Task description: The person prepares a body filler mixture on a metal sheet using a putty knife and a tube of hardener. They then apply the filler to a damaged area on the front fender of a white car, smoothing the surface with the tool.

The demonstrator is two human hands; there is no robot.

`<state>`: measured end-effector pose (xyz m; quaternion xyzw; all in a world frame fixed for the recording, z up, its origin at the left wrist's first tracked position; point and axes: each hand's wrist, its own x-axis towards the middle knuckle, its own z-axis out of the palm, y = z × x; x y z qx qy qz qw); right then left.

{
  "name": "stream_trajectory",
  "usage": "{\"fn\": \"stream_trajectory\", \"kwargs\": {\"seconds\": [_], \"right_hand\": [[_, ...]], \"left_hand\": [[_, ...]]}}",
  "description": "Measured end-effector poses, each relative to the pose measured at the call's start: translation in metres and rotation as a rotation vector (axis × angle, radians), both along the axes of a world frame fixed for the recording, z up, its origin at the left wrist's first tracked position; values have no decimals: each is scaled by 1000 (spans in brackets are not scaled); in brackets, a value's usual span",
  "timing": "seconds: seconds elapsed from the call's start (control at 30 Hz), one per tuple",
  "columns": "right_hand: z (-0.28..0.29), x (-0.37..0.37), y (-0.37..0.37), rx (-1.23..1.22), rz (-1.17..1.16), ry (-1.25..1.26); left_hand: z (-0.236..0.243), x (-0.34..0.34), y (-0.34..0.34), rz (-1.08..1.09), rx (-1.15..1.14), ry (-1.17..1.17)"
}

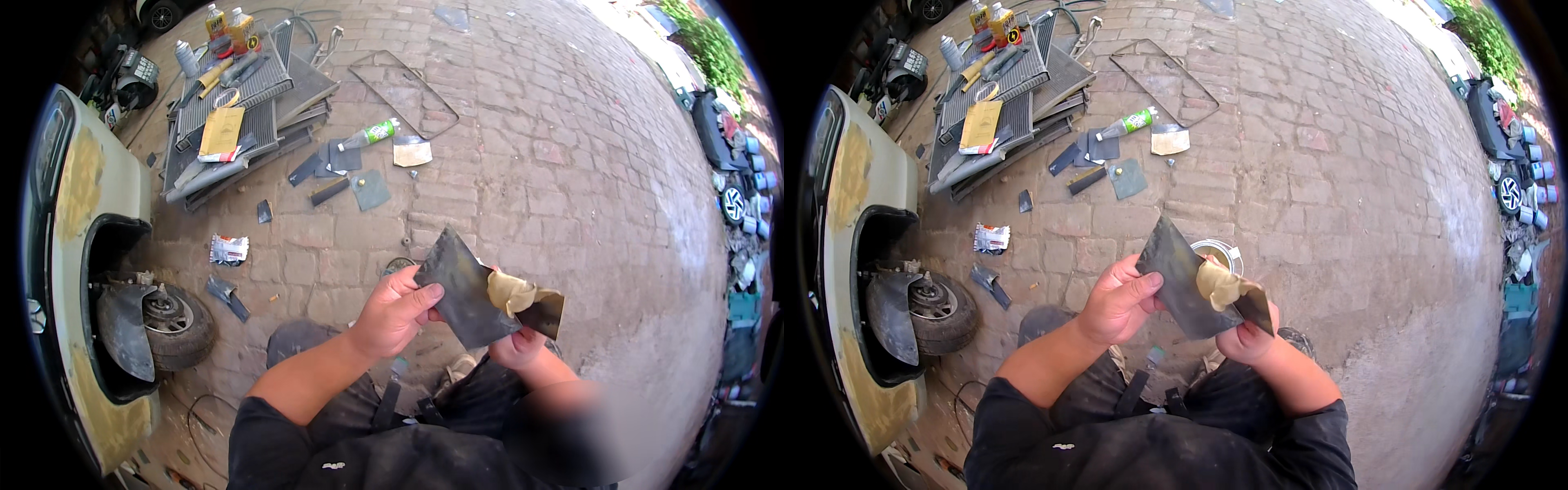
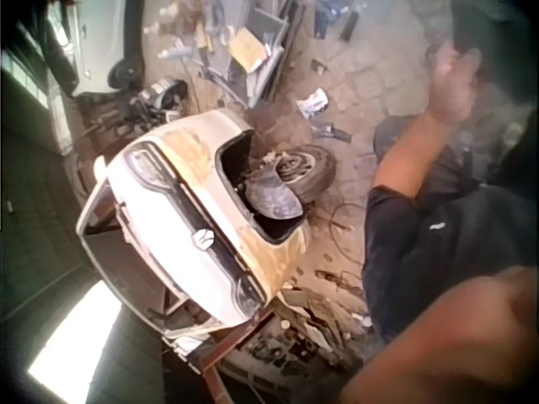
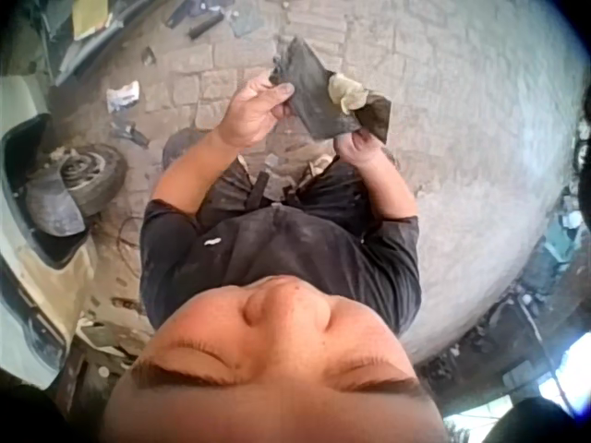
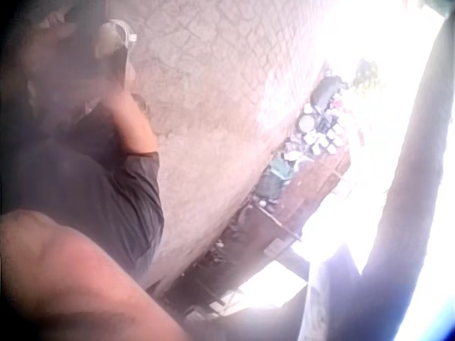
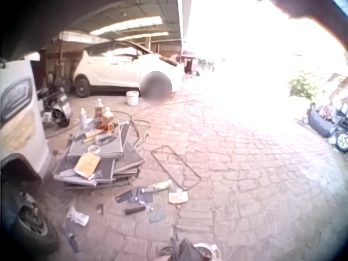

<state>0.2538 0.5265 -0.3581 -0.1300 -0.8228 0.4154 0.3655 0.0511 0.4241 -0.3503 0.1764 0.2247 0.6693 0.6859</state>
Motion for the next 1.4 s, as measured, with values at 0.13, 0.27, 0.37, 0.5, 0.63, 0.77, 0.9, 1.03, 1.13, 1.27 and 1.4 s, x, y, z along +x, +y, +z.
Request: {"fn": "stream_trajectory", "kwargs": {"seconds": [0.13, 0.27, 0.37, 0.5, 0.63, 0.77, 0.9, 1.03, 1.13, 1.27, 1.4], "right_hand": [[-8, -6, -7, 5, 152, -155], [-21, -10, -13, -203, 181, -184], [-28, -11, -14, -370, 182, -200], [-34, -16, -14, -257, 139, -190], [-44, -13, -8, -163, 172, -259], [-38, -25, -5, -128, 115, -385], [-16, -41, -1, -470, -82, -245], [-18, -37, 7, -815, -50, 159], [-38, -19, 4, -907, 2, 18], [-70, -10, -8, -1074, 80, -211], [-69, -28, -8, -1033, 69, -297]], "left_hand": [[5, 9, -5, -15, 9, 9], [3, 12, -10, 46, 26, 46], [4, 8, -9, 70, 11, 3], [2, 1, -8, 80, 50, -13], [-2, -4, -5, 86, 67, -13], [-1, -11, -1, 73, 98, -8], [-6, -15, 3, 74, 75, -71], [-18, -3, 2, -12, -33, -144], [-27, 6, 3, -54, -48, -90], [-20, 9, 0, -22, -45, -25], [-17, 5, 0, -32, -13, -35]]}}
